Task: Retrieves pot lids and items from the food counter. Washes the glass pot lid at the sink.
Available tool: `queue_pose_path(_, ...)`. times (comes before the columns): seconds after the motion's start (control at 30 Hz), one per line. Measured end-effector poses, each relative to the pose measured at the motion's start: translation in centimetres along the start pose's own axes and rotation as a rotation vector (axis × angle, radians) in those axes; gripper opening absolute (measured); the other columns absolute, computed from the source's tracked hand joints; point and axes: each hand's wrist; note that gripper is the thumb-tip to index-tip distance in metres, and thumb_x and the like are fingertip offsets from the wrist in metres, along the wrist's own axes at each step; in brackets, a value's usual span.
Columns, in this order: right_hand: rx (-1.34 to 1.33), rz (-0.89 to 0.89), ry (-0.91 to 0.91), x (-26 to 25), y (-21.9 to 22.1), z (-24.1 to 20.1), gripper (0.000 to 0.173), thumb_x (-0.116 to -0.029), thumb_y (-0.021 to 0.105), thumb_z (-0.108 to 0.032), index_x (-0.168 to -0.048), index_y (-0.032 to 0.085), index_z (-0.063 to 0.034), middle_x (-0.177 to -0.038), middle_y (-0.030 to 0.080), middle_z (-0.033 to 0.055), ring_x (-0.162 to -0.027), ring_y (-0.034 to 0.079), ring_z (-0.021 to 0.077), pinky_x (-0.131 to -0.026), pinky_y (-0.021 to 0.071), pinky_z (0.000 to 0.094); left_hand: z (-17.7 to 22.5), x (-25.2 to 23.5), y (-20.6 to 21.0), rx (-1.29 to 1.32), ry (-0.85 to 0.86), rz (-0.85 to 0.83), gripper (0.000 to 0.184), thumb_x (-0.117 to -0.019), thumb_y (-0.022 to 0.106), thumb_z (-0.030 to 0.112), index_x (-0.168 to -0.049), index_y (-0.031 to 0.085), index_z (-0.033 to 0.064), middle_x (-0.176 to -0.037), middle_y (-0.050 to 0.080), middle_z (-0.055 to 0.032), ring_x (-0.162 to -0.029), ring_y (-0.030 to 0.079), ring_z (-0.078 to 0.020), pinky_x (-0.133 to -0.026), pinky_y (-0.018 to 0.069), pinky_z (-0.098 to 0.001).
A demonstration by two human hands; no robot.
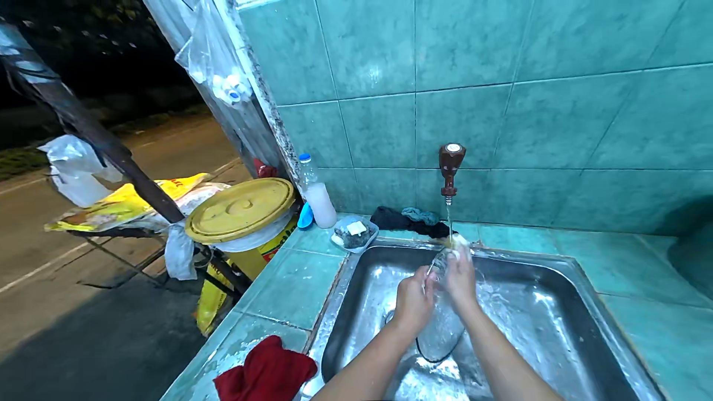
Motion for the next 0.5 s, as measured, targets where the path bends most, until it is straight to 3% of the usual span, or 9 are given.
queue_pose_path(0.07, 0.001, -0.032, -0.099, 0.8, 0.3, -0.3, 0.049, -0.1044, 0.041, -0.013, -0.153, 0.046, -0.0047, -0.158, 0.040, 0.0236, -0.146, 0.038, 0.0393, -0.120, 0.0307, 0.0565, -0.1, -0.2, 0.1, -0.002, 0.011, 0.014, 0.037, -0.1094, 0.044, 0.021, -0.128, 0.063, -0.0045, -0.096, 0.073, -0.0155, -0.082, 0.072, -0.0227, -0.080, 0.0603, -0.0397)
queue_pose_path(0.13, -0.011, -0.002, -0.055, -0.4, -0.7, 1.0, 0.048, -0.1047, 0.040, -0.010, -0.152, 0.047, -0.0070, -0.155, 0.043, 0.0223, -0.143, 0.043, 0.0386, -0.116, 0.0362, 0.0581, -0.4, 0.4, 0.2, 0.031, 0.024, 0.001, 0.035, -0.1095, 0.044, 0.020, -0.129, 0.063, -0.0021, -0.100, 0.075, -0.0116, -0.082, 0.074, -0.0184, -0.079, 0.0622, -0.0360)
queue_pose_path(0.2, -0.026, 0.118, 0.096, -2.3, -1.9, 2.8, 0.041, -0.1070, 0.041, -0.009, -0.146, 0.050, 0.0002, -0.145, 0.050, 0.0284, -0.133, 0.051, 0.0414, -0.110, 0.0420, 0.0588, -0.9, 1.3, 0.3, 0.070, 0.095, 0.013, 0.034, -0.1087, 0.045, 0.018, -0.129, 0.064, -0.0021, -0.100, 0.076, -0.0091, -0.079, 0.074, -0.0160, -0.075, 0.0625, -0.0345)
queue_pose_path(0.3, -0.050, 0.188, 0.242, -2.0, -2.9, 2.9, 0.044, -0.1076, 0.044, -0.008, -0.149, 0.041, 0.0076, -0.154, 0.038, 0.0322, -0.141, 0.043, 0.0419, -0.116, 0.0371, 0.0528, -1.0, 1.4, 0.1, 0.091, 0.139, -0.030, 0.035, -0.1078, 0.045, 0.019, -0.129, 0.063, -0.0004, -0.100, 0.076, -0.0065, -0.079, 0.073, -0.0133, -0.074, 0.0614, -0.0325)
queue_pose_path(0.4, -0.110, 0.168, 0.109, 1.4, -1.8, 0.9, 0.042, -0.1035, 0.054, -0.011, -0.140, 0.048, 0.0068, -0.148, 0.044, 0.0296, -0.127, 0.055, 0.0378, -0.103, 0.0495, 0.0499, 0.7, -0.1, -0.2, 0.133, -0.013, -0.147, 0.036, -0.1091, 0.044, 0.020, -0.137, 0.058, 0.0016, -0.115, 0.073, -0.0099, -0.095, 0.073, -0.0169, -0.087, 0.0606, -0.0360)
queue_pose_path(0.5, -0.103, 0.141, -0.081, 3.6, -0.7, -0.6, 0.035, -0.0995, 0.058, -0.016, -0.125, 0.059, 0.0070, -0.136, 0.052, 0.0276, -0.124, 0.055, 0.0377, -0.104, 0.0480, 0.0516, 1.9, -1.1, 0.6, 0.083, -0.012, -0.070, 0.036, -0.1083, 0.047, 0.021, -0.133, 0.062, -0.0002, -0.107, 0.072, -0.0151, -0.096, 0.071, -0.0211, -0.092, 0.0563, -0.0410)
Point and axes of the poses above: each hand's wrist, its own x-axis away from the middle knuckle, its own y-axis out of the palm, z = x × y
